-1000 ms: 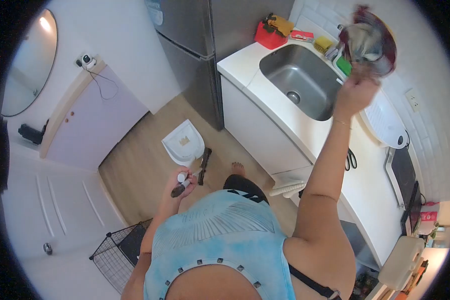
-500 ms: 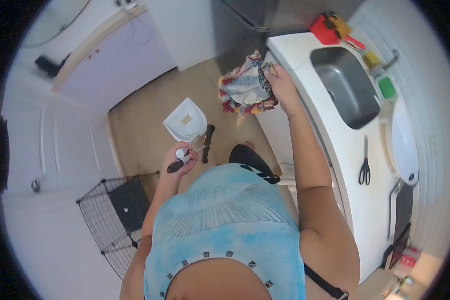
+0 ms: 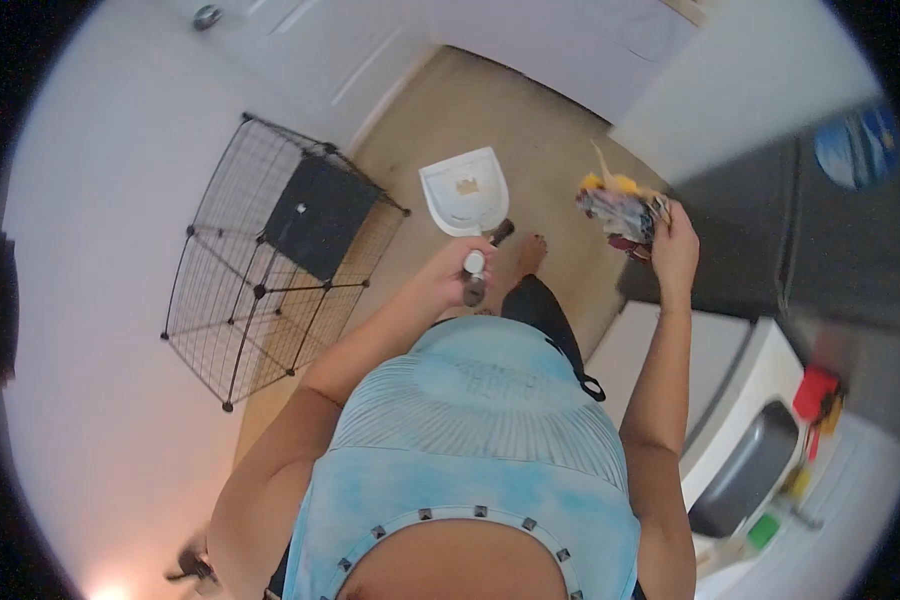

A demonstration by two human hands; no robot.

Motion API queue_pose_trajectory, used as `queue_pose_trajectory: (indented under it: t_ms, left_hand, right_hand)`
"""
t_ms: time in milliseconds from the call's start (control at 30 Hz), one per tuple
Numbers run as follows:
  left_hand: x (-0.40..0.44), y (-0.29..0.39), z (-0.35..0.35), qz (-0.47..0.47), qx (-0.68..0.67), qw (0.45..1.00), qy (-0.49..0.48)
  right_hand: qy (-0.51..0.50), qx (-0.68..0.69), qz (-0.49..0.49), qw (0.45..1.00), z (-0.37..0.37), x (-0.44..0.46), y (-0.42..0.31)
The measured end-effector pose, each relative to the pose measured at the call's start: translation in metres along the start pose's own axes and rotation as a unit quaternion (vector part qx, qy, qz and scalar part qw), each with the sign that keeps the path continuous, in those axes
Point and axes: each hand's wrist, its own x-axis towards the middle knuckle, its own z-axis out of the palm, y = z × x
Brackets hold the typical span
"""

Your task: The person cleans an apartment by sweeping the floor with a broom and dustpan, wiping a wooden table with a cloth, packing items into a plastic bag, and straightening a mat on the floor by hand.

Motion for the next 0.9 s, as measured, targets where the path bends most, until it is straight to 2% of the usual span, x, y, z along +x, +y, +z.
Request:
queue_pose_trajectory:
  t_ms: [33, 100, 133, 200, 233, 300, 333, 400, 433, 533, 600, 633, 733, 800, 867, 900]
  left_hand:
    - [0.008, 0.007, -0.004, 0.011, -0.021, 1.0, -0.004]
    - [0.015, 0.025, 0.001, 0.054, -0.028, 0.998, 0.013]
    - [0.02, 0.035, 0.006, 0.071, -0.021, 0.997, 0.026]
    - [0.03, 0.054, 0.012, 0.076, -0.051, 0.996, 0.007]
    - [0.022, 0.062, 0.023, 0.089, -0.058, 0.994, 0.029]
    - [0.056, 0.088, 0.018, 0.105, -0.056, 0.992, 0.047]
    - [0.065, 0.103, 0.021, 0.113, -0.062, 0.99, 0.051]
    - [0.077, 0.131, 0.027, 0.069, -0.164, 0.982, 0.057]
    - [0.078, 0.144, 0.035, 0.078, -0.175, 0.98, 0.057]
    - [0.079, 0.173, 0.051, 0.136, -0.195, 0.969, 0.065]
    - [0.086, 0.196, 0.053, 0.126, -0.231, 0.964, 0.045]
    - [0.087, 0.206, 0.059, 0.148, -0.229, 0.96, 0.064]
    - [0.093, 0.235, 0.062, 0.149, -0.255, 0.953, 0.073]
    - [0.1, 0.261, 0.059, 0.198, -0.241, 0.948, 0.065]
    - [0.107, 0.283, 0.048, 0.227, -0.238, 0.944, 0.007]
    - [0.099, 0.297, 0.057, 0.215, -0.243, 0.945, 0.041]
  right_hand:
    - [-0.015, 0.011, -0.019, 1.0, 0.015, 0.012, 0.006]
    - [-0.06, -0.028, 0.018, 0.998, 0.045, 0.048, 0.021]
    - [-0.07, -0.02, -0.004, 0.997, 0.056, 0.069, 0.019]
    - [-0.058, 0.098, -0.012, 0.993, 0.071, 0.096, 0.012]
    - [-0.066, 0.103, -0.024, 0.992, 0.073, 0.109, -0.001]
    - [-0.116, 0.204, 0.08, 0.969, 0.081, 0.154, -0.024]
    - [-0.125, 0.208, 0.074, 0.967, 0.09, 0.181, -0.023]
    - [-0.164, 0.228, -0.041, 0.959, 0.111, 0.232, -0.027]
    - [-0.181, 0.203, -0.077, 0.959, 0.116, 0.254, -0.046]
    - [-0.241, 0.162, -0.168, 0.942, 0.144, 0.31, -0.11]
    - [-0.304, 0.1, -0.191, 0.928, 0.172, 0.35, -0.169]
    - [-0.338, 0.063, -0.203, 0.917, 0.186, 0.362, -0.203]
    - [-0.285, 0.099, -0.37, 0.879, 0.248, 0.383, -0.288]
    - [-0.26, 0.102, -0.47, 0.837, 0.288, 0.393, -0.354]
    - [-0.257, 0.088, -0.536, 0.799, 0.332, 0.398, -0.416]
    - [-0.269, 0.085, -0.557, 0.781, 0.35, 0.396, -0.44]
